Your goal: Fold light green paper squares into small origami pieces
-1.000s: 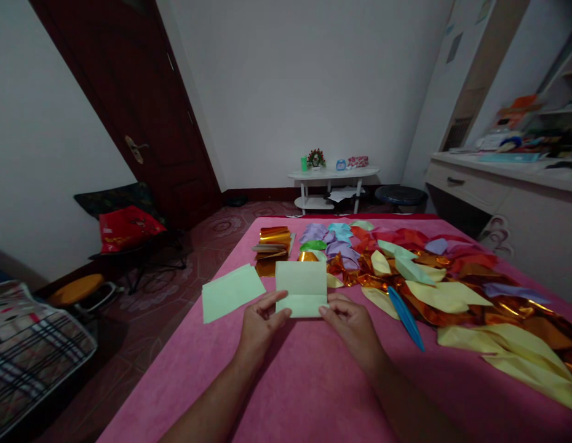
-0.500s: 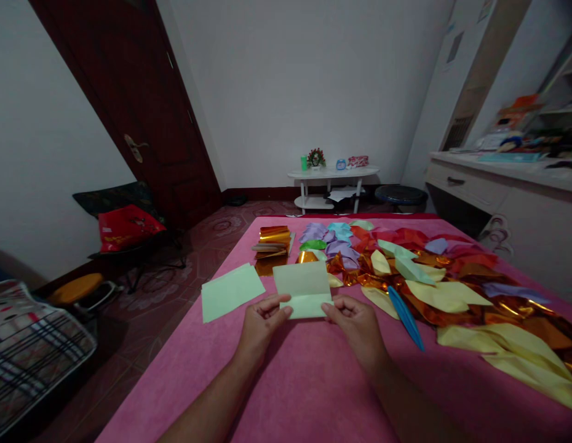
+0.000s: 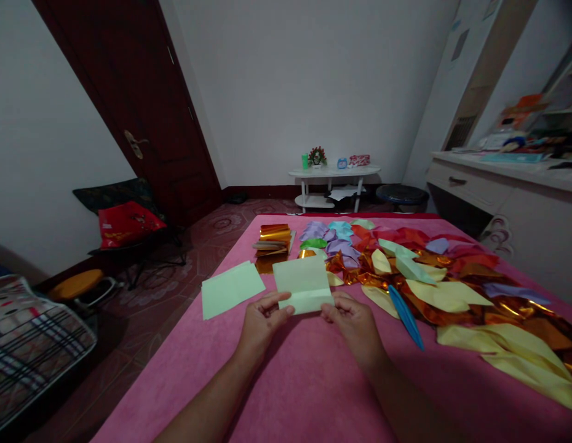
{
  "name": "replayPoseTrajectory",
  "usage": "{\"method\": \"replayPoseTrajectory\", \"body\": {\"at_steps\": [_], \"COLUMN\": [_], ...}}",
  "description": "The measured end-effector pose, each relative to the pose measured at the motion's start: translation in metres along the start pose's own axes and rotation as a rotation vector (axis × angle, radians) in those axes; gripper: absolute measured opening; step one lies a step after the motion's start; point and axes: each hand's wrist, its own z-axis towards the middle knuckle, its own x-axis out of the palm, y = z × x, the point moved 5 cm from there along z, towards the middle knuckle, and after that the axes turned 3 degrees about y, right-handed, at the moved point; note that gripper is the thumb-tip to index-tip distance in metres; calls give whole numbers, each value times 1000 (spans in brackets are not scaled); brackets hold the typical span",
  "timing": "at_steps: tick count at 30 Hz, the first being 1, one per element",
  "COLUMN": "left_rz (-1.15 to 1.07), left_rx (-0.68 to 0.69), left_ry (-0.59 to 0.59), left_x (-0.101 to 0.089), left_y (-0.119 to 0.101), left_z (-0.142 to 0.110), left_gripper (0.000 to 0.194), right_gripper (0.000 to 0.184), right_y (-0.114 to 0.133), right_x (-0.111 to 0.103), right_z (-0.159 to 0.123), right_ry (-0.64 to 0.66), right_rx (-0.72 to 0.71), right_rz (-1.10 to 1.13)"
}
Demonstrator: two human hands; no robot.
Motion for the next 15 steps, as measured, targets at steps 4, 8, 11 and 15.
{"method": "replayPoseTrajectory", "body": {"at_steps": [4, 8, 11, 15], "left_rz": [27, 23, 50, 73], "left_rx": [28, 23, 50, 63], "left_ry": [7, 8, 23, 22], "left_x": [4, 3, 3, 2], "left_y": [-7, -6, -4, -2], "left_z": [-2, -2, -1, 0], "left_gripper": [34, 31, 29, 27], "right_gripper": [32, 31, 32, 37], "right_y": [-10, -15, -13, -11], "right_x": [-2, -2, -3, -5], "right_z": [0, 0, 0, 1], "right_ry": [-24, -23, -31, -27], "right_rx": [38, 115, 85, 33], "right_rz": [-42, 1, -9, -32]}}
